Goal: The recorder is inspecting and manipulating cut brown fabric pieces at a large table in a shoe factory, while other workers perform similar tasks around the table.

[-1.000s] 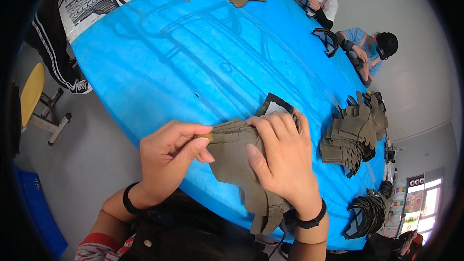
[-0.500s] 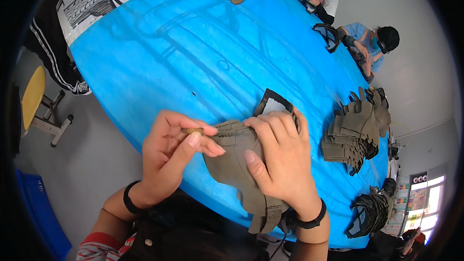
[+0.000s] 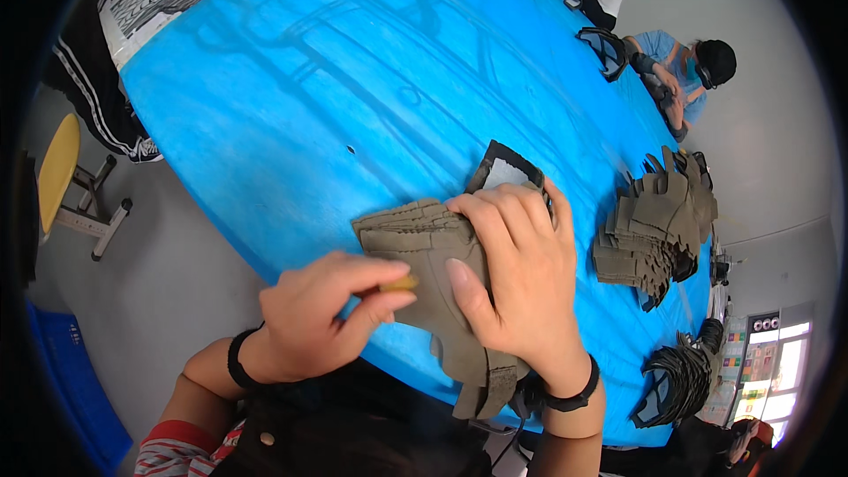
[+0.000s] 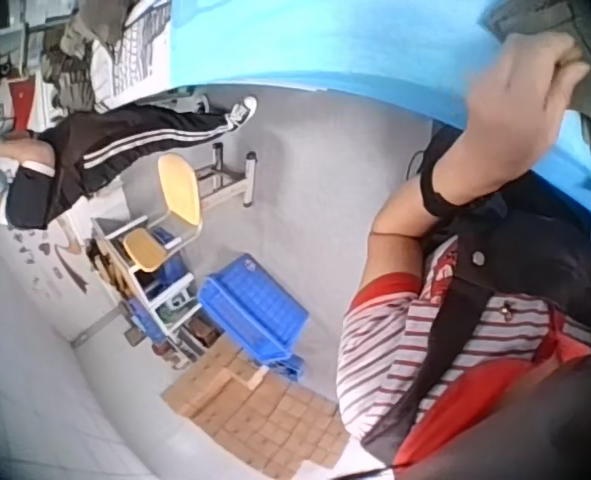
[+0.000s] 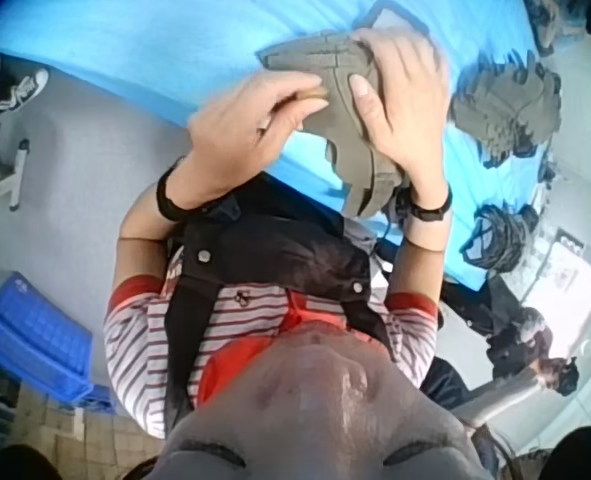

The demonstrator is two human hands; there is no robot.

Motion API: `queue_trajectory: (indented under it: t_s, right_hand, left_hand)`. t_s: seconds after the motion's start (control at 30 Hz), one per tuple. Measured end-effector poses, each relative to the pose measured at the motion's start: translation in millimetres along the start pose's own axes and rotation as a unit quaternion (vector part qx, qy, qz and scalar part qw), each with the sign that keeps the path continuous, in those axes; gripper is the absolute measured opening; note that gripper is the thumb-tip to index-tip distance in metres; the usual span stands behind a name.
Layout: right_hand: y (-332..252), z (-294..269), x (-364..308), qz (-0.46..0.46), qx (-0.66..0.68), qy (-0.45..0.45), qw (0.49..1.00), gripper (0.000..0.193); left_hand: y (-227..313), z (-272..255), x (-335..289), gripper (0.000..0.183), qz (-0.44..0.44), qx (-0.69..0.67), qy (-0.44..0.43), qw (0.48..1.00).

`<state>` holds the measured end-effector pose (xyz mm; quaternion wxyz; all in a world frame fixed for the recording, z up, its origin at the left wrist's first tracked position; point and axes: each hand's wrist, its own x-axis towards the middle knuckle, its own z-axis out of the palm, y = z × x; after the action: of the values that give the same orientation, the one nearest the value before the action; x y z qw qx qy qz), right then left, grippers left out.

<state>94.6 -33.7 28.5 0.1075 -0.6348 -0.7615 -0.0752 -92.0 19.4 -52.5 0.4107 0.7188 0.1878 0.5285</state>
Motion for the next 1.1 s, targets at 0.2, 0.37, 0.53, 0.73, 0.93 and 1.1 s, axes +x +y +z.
queue_trajectory:
  t_s: [0.2, 0.37, 0.53, 0.73, 0.93, 1.1]
  right_hand:
    - [-1.1, -0.4, -0.7, -0.005, -0.008, 0.007, 1.0, 0.045]
    - [-1.2, -0.2, -0.9, -0.005, -0.009, 0.006, 1.0, 0.044]
    - [-1.8, -0.3, -1.5, -0.004, -0.01, 0.006, 1.0, 0.044]
    - [-1.4, -1.1, -2.0, -0.007, -0.007, 0.0, 1.0, 0.043]
    - [-0.4, -1.2, -0.1, -0.016, -0.006, -0.003, 1.0, 0.041]
    - [0.6, 1.7, -0.6, -0.015, -0.013, 0.007, 1.0, 0.04]
  left_hand:
    - [3.9, 7.6, -4.0, 0.027, 0.105, 0.047, -0.004, 0.993]
    - [1.2, 9.2, -9.8, 0.025, 0.105, 0.048, -0.001, 0.993]
    - [7.0, 12.4, -3.7, 0.023, 0.084, 0.058, -0.007, 0.995]
    - [3.8, 17.8, -1.4, 0.017, 0.029, 0.035, 0.001, 0.999]
    - [-0.7, 13.7, 10.7, 0.015, 0.019, 0.059, 0.01, 0.998]
    - [-2.2, 13.2, 16.6, 0.013, -0.013, 0.059, 0.029, 0.998]
